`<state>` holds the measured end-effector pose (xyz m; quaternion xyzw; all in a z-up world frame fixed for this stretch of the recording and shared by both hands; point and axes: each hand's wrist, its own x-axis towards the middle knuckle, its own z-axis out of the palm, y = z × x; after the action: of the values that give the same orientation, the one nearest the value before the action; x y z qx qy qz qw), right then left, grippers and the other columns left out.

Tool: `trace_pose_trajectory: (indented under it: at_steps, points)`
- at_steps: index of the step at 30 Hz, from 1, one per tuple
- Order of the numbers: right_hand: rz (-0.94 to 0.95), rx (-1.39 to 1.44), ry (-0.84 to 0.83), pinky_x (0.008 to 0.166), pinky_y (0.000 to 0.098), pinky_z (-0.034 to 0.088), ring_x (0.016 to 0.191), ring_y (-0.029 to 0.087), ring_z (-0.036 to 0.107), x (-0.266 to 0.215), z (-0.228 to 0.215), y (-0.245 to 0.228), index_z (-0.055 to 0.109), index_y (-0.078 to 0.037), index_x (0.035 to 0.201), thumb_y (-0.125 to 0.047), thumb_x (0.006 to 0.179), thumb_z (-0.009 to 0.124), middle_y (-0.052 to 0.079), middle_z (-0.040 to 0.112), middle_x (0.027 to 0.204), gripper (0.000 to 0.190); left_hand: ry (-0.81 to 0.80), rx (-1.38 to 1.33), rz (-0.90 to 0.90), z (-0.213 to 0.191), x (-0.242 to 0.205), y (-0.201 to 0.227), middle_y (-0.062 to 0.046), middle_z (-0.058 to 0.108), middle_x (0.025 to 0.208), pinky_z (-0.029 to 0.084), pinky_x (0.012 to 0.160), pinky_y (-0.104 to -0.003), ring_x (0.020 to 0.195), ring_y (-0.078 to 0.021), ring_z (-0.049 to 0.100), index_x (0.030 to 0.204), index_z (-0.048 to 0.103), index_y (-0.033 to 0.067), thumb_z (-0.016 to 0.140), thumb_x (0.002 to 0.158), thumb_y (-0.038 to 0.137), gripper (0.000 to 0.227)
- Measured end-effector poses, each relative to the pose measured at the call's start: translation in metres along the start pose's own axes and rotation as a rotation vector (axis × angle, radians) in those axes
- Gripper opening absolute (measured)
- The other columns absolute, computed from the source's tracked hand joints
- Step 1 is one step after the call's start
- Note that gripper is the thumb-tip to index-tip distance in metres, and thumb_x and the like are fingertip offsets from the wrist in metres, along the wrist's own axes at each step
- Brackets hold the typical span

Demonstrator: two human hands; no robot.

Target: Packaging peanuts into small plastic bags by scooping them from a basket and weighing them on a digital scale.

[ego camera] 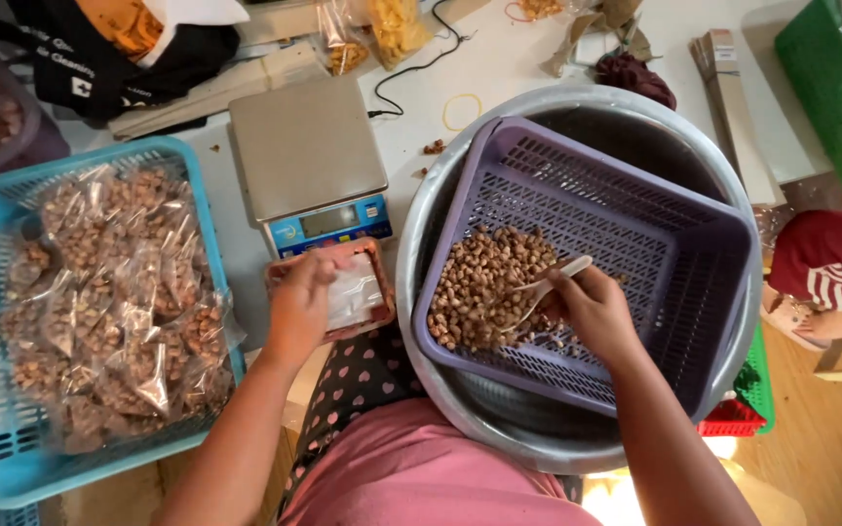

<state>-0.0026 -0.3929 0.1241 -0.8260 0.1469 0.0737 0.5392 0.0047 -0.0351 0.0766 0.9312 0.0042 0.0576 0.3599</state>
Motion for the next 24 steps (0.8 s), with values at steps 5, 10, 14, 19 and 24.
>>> trace_pose_trajectory:
  at_steps: [5, 10, 14, 19, 24]
  points:
    - [-0.107, 0.074, 0.088, 0.046, 0.0285, 0.044, 0.050, 0.017, 0.055, -0.004, -0.018, -0.002, 0.071, 0.002, 0.089, -0.020, 0.104, 0.066, 0.013, 0.066, 0.060, 0.027, -0.132, -1.031, -0.040, 0.004, 0.000, 0.069, -0.015, 0.076, 0.108, 0.059, 0.092, -0.041, 0.094, -0.0268, 0.078, 0.101, 0.059, 0.0138, 0.055, 0.107, 0.035, 0.022]
    - [-0.398, 0.221, 0.270, 0.051, 0.0256, 0.047, 0.056, 0.017, 0.057, -0.018, -0.043, -0.032, 0.069, 0.002, 0.107, -0.008, 0.109, 0.056, 0.014, 0.063, 0.069, 0.016, -0.446, -1.063, 0.073, 0.039, -0.025, 0.125, -0.010, 0.074, 0.106, 0.062, 0.087, -0.035, 0.100, -0.0178, 0.070, 0.110, 0.063, 0.0044, 0.070, 0.098, 0.013, 0.016]
    - [-0.597, 0.165, 0.327, 0.055, 0.0272, 0.044, 0.056, 0.019, 0.051, -0.043, -0.052, -0.065, 0.066, 0.011, 0.112, -0.007, 0.114, 0.053, 0.018, 0.059, 0.067, 0.023, -0.435, -0.948, 0.236, 0.071, -0.028, 0.124, -0.015, 0.075, 0.107, 0.059, 0.090, -0.043, 0.110, -0.0250, 0.072, 0.117, 0.064, 0.0021, 0.072, 0.100, 0.019, 0.025]
    - [-0.985, -0.188, 0.102, 0.077, 0.0378, 0.060, 0.078, 0.031, 0.074, -0.056, -0.043, -0.072, 0.077, -0.003, 0.098, -0.001, 0.092, 0.066, 0.011, 0.076, 0.093, 0.012, -0.580, -0.757, 0.293, 0.079, -0.016, 0.129, -0.022, 0.073, 0.111, 0.060, 0.085, -0.044, 0.107, -0.0338, 0.073, 0.123, 0.063, 0.0009, 0.076, 0.095, 0.013, 0.034]
    - [-1.073, -0.150, 0.320, 0.078, 0.0460, 0.055, 0.084, 0.039, 0.070, -0.013, -0.063, -0.021, 0.069, 0.003, 0.092, 0.000, 0.103, 0.059, 0.021, 0.073, 0.097, 0.015, -0.709, -0.951, 0.159, 0.073, 0.001, 0.141, -0.023, 0.070, 0.121, 0.062, 0.086, -0.041, 0.106, -0.0320, 0.072, 0.141, 0.057, 0.0100, 0.070, 0.098, 0.012, 0.045]
